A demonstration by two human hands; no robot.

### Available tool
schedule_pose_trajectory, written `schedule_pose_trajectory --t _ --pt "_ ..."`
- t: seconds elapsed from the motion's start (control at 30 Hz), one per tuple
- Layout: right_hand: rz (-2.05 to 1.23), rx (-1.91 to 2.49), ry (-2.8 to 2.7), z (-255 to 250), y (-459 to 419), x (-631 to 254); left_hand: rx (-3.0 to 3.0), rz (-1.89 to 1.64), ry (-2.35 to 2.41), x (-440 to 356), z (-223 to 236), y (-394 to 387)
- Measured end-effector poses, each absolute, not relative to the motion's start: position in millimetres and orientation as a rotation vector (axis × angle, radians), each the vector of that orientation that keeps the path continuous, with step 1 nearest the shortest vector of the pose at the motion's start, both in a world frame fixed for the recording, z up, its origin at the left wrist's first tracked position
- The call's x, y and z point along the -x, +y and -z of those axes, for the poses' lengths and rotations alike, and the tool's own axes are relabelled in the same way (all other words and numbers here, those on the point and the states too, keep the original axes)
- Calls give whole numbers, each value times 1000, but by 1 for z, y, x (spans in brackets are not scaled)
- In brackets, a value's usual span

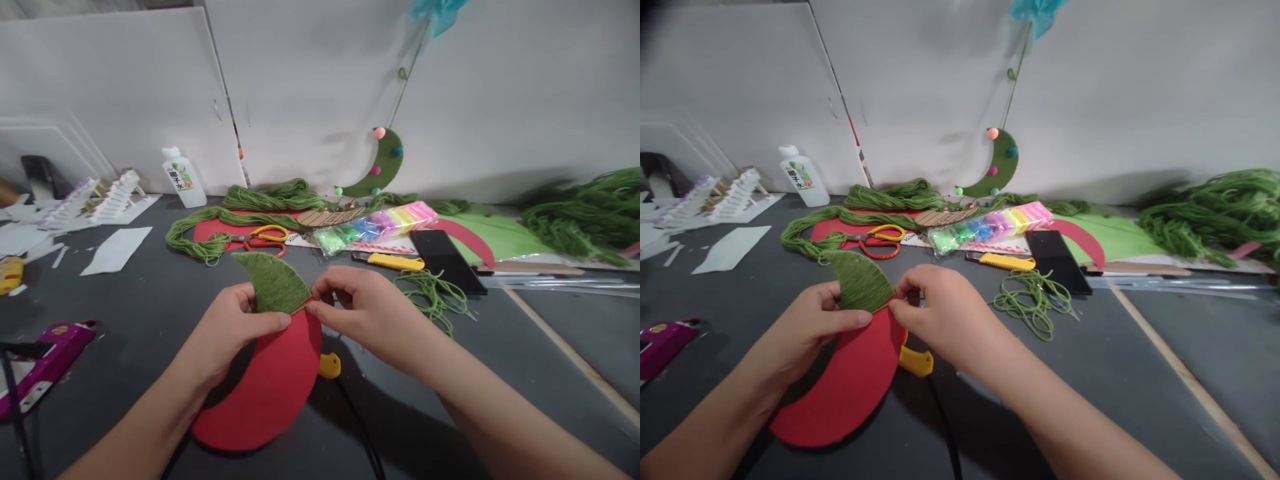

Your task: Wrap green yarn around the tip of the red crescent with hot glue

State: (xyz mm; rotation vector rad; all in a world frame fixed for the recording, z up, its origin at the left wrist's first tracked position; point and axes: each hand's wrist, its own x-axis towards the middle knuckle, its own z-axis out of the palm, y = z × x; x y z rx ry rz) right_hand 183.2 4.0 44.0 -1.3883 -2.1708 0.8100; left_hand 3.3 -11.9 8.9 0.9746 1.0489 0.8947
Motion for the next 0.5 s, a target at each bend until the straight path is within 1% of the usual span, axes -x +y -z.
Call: schedule_pose_trajectory --t 0.1,0.2,0.5 --pt "-928 1382 -2096 -45 3 -182 -921 -895 979 -5 -9 -14" --pt "-964 1369 -2065 -45 2 -180 -913 -905 989 -8 -8 -16" --pt "-815 1368 -2138 -46 2 -181 -976 -835 1005 -7 -6 -15"
